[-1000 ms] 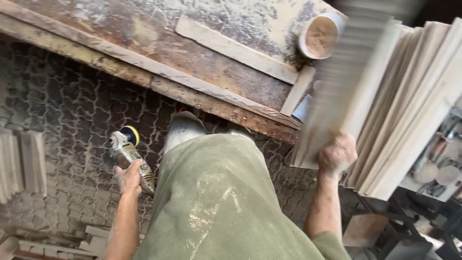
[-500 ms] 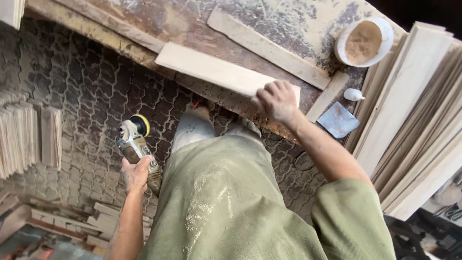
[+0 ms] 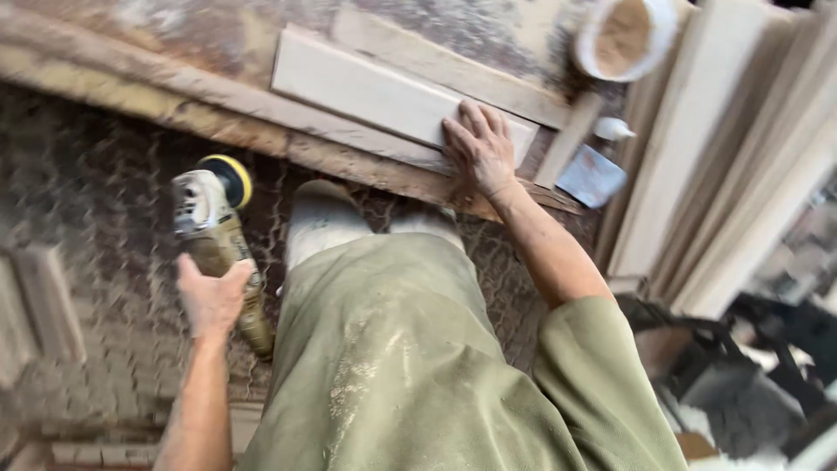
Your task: Sanding wooden planks with a power sander and applying wood glue to joints.
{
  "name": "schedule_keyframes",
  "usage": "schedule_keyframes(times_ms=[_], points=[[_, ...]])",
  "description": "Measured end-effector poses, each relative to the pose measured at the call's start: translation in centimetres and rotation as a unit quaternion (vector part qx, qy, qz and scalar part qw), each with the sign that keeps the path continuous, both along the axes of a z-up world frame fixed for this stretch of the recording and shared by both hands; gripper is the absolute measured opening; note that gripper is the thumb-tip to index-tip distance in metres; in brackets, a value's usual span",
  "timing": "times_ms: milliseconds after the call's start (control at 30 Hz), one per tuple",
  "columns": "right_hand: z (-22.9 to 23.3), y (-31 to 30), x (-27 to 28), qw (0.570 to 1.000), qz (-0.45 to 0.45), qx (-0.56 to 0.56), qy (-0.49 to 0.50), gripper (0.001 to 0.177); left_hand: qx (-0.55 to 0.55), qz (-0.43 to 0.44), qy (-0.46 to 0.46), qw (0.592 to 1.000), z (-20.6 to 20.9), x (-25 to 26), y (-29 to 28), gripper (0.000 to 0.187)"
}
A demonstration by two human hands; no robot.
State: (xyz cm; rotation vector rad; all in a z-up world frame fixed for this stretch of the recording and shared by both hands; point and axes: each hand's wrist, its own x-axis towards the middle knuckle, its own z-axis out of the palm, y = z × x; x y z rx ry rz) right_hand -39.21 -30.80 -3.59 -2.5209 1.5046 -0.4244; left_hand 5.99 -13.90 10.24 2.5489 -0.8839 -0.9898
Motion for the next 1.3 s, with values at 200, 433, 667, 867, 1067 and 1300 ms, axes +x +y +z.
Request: schedule_keyframes(times_ms=[200, 433, 667, 867, 1067, 1300], points=[[3.3, 4.3, -6.8, 0.999, -0.002, 0.017, 0.039, 0.041, 0.009, -0.090, -0.010, 0.996, 0.5, -2.2, -9.4, 0.066], [1.4, 8.5, -9.0, 0.998, -0.033, -0.044, 0.030, 0.050, -0.023, -0.164, -0.064, 0.984, -5.6, -9.5, -14.6, 0.068], [1.7, 10.8, -13.0, 0.979, -0.097, 0.009, -0.181, 0.039, 0.126, -0.269, -0.106, 0.949, -3.1, -20.3, -14.0, 0.099], [1.8, 13.3, -17.0, 0.951, -0.198, 0.057, -0.230, 0.035, 0.163, -0.348, -0.086, 0.919, -3.6, -32.3, -11.6, 0.088], [1.1, 13.1, -18.4, 0.936, -0.227, 0.087, -0.255, 0.032, 0.131, -0.512, -0.095, 0.844, -4.9, -38.8, -10.2, 0.085], [-0.9, 8.9, -17.4, 0.963, -0.212, 0.053, -0.155, 0.032, 0.140, -0.407, -0.059, 0.901, -3.9, -31.3, -11.9, 0.073]])
